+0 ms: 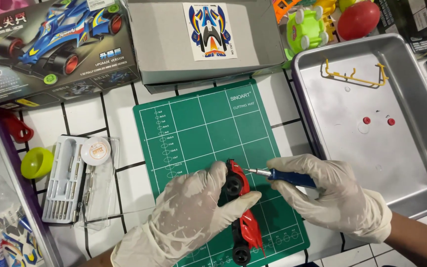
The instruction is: The person assembles a red toy car chassis on a green cutting mat. They attach small red wheels to the black axles using a screwdriver to tighten the screws. The person handles the car body, wheels, and screws while working on the assembly.
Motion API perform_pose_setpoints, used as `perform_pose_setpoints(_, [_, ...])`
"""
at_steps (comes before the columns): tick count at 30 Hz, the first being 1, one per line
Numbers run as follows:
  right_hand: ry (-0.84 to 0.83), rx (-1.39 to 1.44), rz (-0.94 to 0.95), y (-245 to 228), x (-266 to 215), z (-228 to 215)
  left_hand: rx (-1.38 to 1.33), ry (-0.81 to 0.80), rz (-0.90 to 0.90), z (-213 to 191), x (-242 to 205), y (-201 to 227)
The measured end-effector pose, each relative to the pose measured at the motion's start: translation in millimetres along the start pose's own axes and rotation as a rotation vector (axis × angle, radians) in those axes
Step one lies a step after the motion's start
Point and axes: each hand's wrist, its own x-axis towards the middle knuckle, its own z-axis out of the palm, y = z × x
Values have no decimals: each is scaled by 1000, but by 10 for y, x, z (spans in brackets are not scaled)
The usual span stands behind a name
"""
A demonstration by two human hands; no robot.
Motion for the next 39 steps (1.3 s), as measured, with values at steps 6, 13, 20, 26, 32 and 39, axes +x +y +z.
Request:
perform_pose_setpoints(6, [18, 40, -74, 132, -42, 85, -10, 221, 34, 20, 31, 101])
perform_pose_setpoints(13, [-45, 159, -40, 221, -30, 161, -54, 260, 28, 74, 52, 77])
perform_pose_setpoints(20, [-20, 166, -78, 226, -6, 177, -31, 271, 33, 86, 47, 78])
perform_pose_setpoints(26, [-2, 154, -80, 220, 0, 187, -16, 221, -23, 106, 41, 80])
perform_pose_setpoints(32, [-6, 152, -80, 228, 5, 192, 11, 229, -21, 141, 30, 66])
perform_pose_setpoints(39, [17, 158, -113, 242, 6, 208, 55, 296, 6, 158, 38, 76])
